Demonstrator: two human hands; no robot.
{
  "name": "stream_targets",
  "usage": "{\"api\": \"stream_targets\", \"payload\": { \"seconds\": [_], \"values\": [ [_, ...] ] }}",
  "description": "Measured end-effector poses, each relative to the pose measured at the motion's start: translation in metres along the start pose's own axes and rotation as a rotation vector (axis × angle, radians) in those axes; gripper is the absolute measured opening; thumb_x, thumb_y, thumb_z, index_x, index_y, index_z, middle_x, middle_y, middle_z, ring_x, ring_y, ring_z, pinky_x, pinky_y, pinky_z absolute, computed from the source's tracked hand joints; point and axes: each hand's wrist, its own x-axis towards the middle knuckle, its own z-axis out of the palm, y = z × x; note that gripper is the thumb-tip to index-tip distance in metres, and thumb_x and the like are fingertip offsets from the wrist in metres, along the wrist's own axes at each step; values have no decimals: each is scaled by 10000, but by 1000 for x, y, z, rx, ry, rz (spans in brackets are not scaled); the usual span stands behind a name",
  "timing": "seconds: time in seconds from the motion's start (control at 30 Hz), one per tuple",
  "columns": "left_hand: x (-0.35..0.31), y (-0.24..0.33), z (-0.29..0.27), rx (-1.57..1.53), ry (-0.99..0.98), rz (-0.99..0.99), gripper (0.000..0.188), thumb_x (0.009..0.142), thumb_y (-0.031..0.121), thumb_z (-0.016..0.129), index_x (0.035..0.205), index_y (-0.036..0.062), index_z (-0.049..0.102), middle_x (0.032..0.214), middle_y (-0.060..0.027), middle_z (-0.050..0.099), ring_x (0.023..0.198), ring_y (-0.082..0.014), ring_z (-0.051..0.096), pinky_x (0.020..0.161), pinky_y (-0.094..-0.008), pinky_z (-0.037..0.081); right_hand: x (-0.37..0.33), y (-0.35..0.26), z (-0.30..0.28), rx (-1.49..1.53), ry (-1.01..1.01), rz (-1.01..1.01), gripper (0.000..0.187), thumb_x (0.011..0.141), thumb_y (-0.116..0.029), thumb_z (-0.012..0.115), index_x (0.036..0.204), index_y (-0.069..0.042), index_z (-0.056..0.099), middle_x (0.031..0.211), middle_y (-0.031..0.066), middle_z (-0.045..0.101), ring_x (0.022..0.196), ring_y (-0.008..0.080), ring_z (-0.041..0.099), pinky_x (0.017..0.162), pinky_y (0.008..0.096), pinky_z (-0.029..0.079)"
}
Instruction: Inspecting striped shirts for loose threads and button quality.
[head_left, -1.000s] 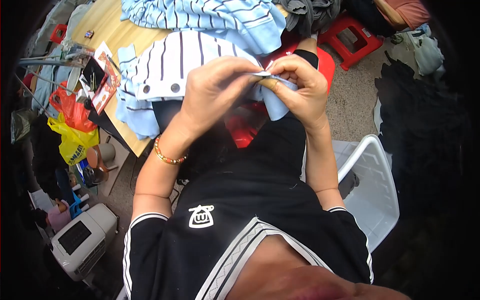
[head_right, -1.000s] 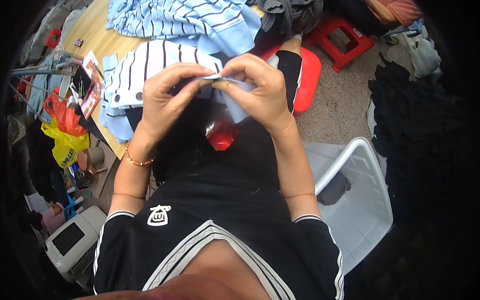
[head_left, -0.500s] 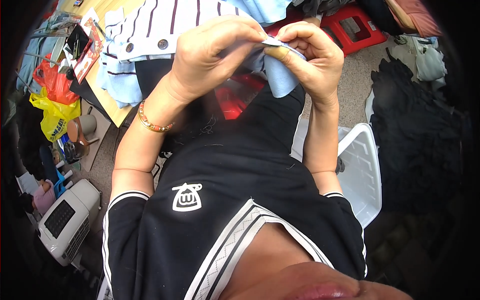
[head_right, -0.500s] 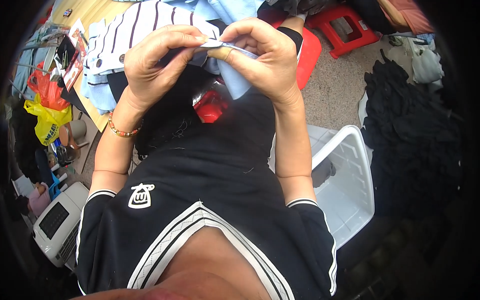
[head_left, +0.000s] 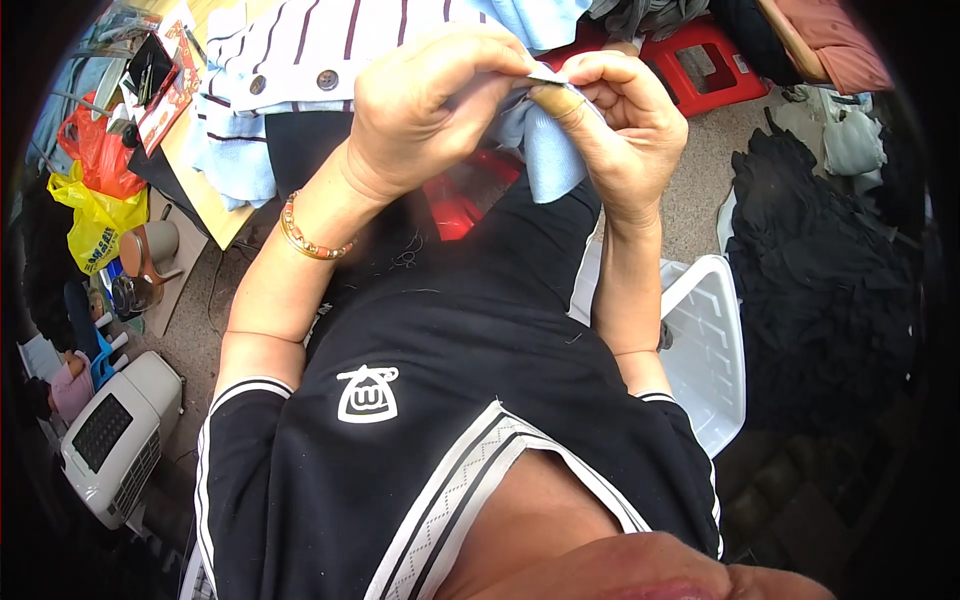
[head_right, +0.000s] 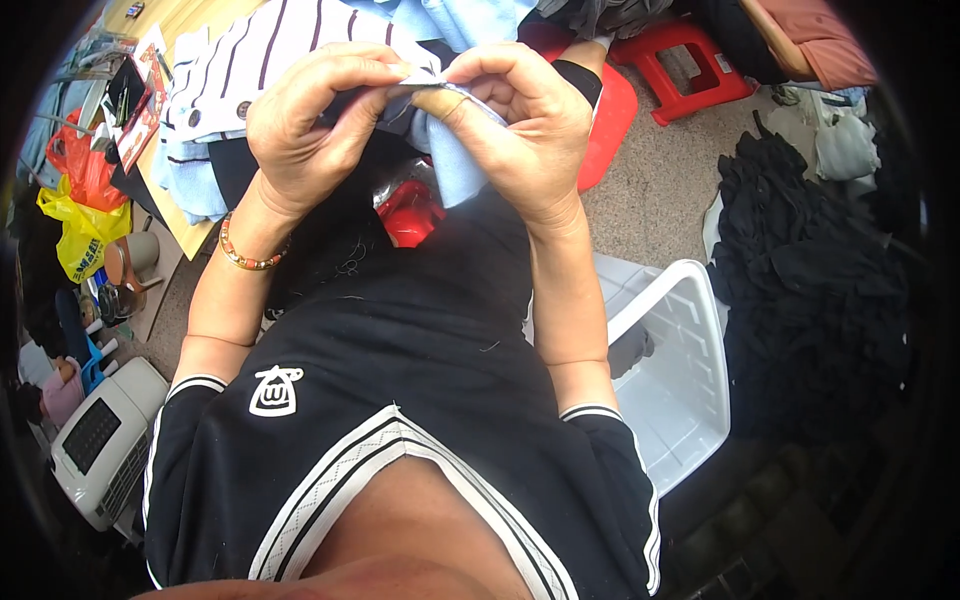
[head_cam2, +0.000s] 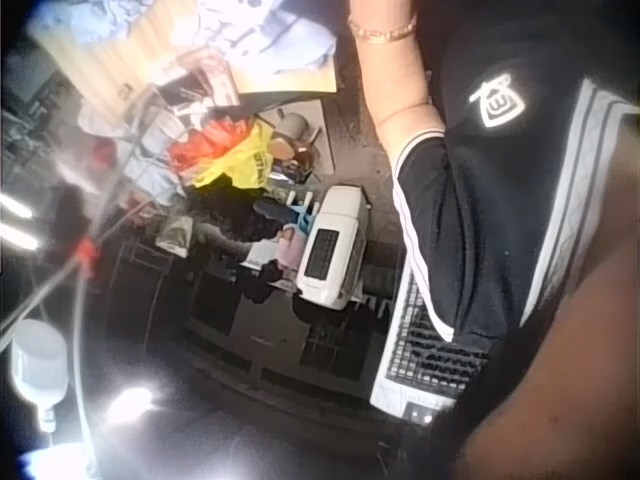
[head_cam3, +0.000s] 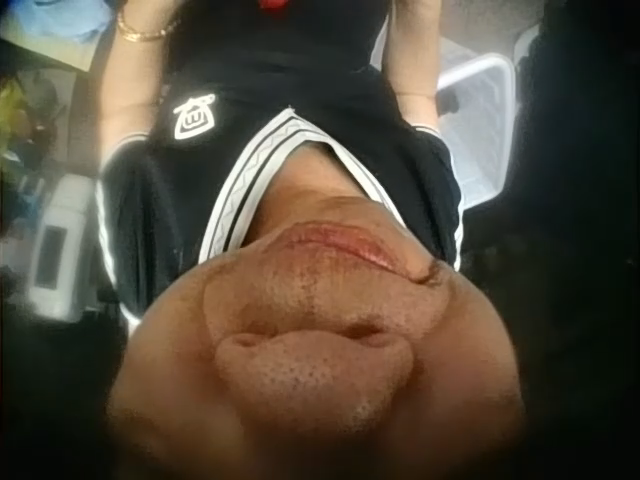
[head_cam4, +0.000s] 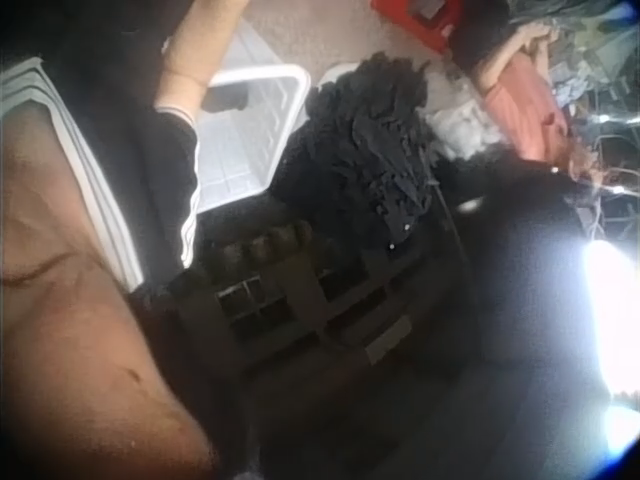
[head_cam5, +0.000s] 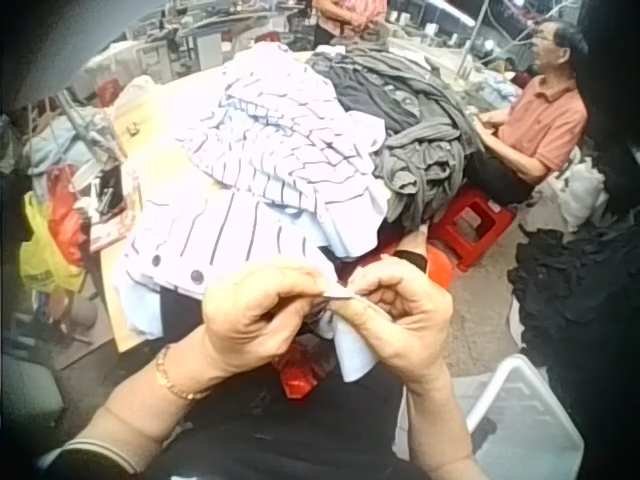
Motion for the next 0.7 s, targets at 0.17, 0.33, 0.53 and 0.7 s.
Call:
{"api": "stream_targets", "payload": {
  "seconds": [0.17, 0.33, 0.53, 0.7],
  "values": [
    [-1, -1, 3, -4, 52, -4, 197, 737, -71, 750, 903, 16, 689, 866, -106, 713, 780, -234, 704, 699, -285, 559, -2, 1, 3, 2, 54, -1, 247, 804, 67, 773, 1008, 56, 635, 908, 84, 694, 786, 81, 669, 698, 188, 545],
    [-2, -1, 6, 4, 91, -5, 202, 738, -64, 754, 911, 22, 696, 864, -103, 715, 779, -230, 704, 697, -286, 559, -5, 1, 8, -13, 94, 20, 249, 804, 68, 773, 1008, 53, 630, 930, 87, 688, 802, 94, 673, 719, 200, 554],
    [-4, 2, -1, -69, -15, -135, 167, 816, -66, 727, 970, -19, 684, 982, -120, 708, 915, -201, 700, 804, -287, 561, -9, 6, 7, 13, 146, -49, 245, 793, 59, 785, 995, 45, 647, 940, 83, 682, 815, 97, 673, 738, 204, 558],
    [-5, -2, -9, -388, -165, -419, 159, 901, -24, 663, 1058, -36, 682, 1070, -111, 682, 992, -171, 670, 893, -288, 545, -2, 11, -2, -118, 75, -179, 228, 778, 41, 803, 967, 26, 675, 929, 68, 672, 816, 96, 670, 718, 201, 554]
  ]
}}
